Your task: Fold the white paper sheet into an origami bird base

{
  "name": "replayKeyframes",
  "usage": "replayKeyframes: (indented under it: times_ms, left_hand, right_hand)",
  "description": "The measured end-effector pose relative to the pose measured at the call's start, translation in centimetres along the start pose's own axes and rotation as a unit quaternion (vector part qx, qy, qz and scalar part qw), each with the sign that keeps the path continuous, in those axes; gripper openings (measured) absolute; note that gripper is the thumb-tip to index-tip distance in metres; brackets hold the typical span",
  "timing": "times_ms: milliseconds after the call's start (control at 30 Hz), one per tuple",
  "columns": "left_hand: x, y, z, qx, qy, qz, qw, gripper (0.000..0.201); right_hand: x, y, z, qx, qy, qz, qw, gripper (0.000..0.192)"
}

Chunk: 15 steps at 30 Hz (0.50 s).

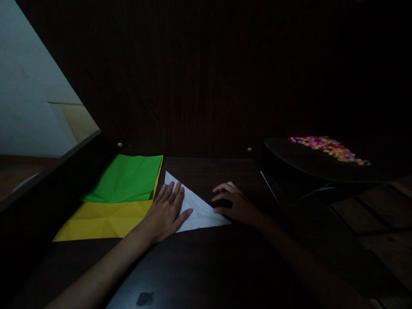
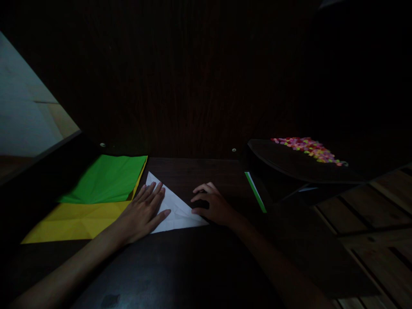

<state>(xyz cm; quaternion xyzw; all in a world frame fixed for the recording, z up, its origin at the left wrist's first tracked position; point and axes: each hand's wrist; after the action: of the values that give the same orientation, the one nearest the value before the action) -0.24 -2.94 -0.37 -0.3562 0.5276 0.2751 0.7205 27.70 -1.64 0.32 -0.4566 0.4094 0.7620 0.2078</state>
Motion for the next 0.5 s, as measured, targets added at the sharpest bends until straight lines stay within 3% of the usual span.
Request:
replayKeyframes:
  times_ms: [133,500]
  left_hand:
    - [0.4,0.2,0.0,-0.015,-0.019,0.016,1.0,0.077]
    - [1.5,1.2,0.5,0.001,-0.085,0.018,0.996,0.058]
  right_hand:
    - [-0.1,0.2,0.0,0.002,0.002,0.004,1.0,0.018]
    - [-0.1,0.4,0.0,-0.004,0.005,0.023,1.0,0.019]
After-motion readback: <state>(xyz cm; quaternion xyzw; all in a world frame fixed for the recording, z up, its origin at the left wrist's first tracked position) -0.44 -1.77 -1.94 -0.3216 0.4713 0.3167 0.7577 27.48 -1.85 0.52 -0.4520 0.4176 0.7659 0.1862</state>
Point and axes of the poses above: each hand's wrist, its own z-axis towards the middle knuckle, its own x-axis out of the palm, y = z × x, and after that the axes turned 11 degrees about -z, right-handed
